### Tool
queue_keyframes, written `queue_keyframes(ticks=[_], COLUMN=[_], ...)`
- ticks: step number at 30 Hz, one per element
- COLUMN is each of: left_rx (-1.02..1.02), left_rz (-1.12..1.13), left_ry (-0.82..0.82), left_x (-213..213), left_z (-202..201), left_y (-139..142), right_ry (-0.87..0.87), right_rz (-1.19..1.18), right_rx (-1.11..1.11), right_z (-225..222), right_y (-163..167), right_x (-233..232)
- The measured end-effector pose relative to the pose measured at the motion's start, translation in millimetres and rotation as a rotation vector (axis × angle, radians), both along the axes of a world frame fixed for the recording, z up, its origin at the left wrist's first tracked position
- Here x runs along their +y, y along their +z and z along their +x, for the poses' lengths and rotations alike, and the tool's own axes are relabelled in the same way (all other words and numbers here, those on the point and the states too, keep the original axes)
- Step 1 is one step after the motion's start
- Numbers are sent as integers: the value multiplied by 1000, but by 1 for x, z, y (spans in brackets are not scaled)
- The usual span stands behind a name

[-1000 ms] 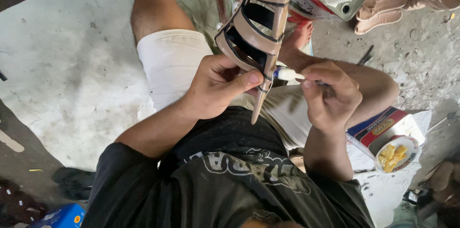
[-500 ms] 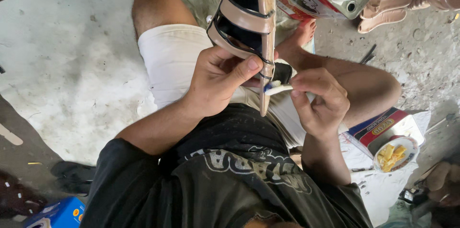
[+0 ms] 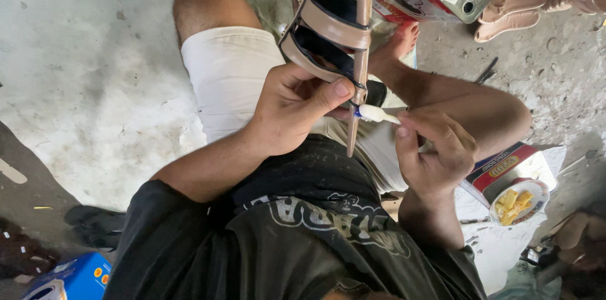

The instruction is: The person sits on the floor and uses a toothbrush to scrub the straps and soles of several beige sandals. They repeatedly dip the brush into a container of white liquid and apply it to the footwear, handling the sandals one at a time.

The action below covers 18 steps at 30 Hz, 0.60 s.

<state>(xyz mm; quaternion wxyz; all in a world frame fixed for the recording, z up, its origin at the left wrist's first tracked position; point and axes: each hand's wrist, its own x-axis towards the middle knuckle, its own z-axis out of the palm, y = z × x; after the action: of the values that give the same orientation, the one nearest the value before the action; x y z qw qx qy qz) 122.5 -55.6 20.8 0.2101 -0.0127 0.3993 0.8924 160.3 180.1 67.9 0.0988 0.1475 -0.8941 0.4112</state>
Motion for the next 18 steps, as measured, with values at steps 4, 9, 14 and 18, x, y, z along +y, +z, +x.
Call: queue_keyframes(ticks=[4,9,14,18], left_rx=[14,-47,-84,-188], left_rz=[32,151,364,502], left_ry=[-63,-145,-119,-376], left_x=[2,2,-7,-7], left_z=[3,1,-12,-10], left_y=[-6,-9,-16,-27], right_ry=[-46,-108,138,-201], right_rz=[25,-211,-210,56], right_rx=[-26,-175,-127,-154], right_z=[-3,-9,-15,-31], right_y=[-2,-7,-6,-17], right_x=[2,-3,-11,-1])
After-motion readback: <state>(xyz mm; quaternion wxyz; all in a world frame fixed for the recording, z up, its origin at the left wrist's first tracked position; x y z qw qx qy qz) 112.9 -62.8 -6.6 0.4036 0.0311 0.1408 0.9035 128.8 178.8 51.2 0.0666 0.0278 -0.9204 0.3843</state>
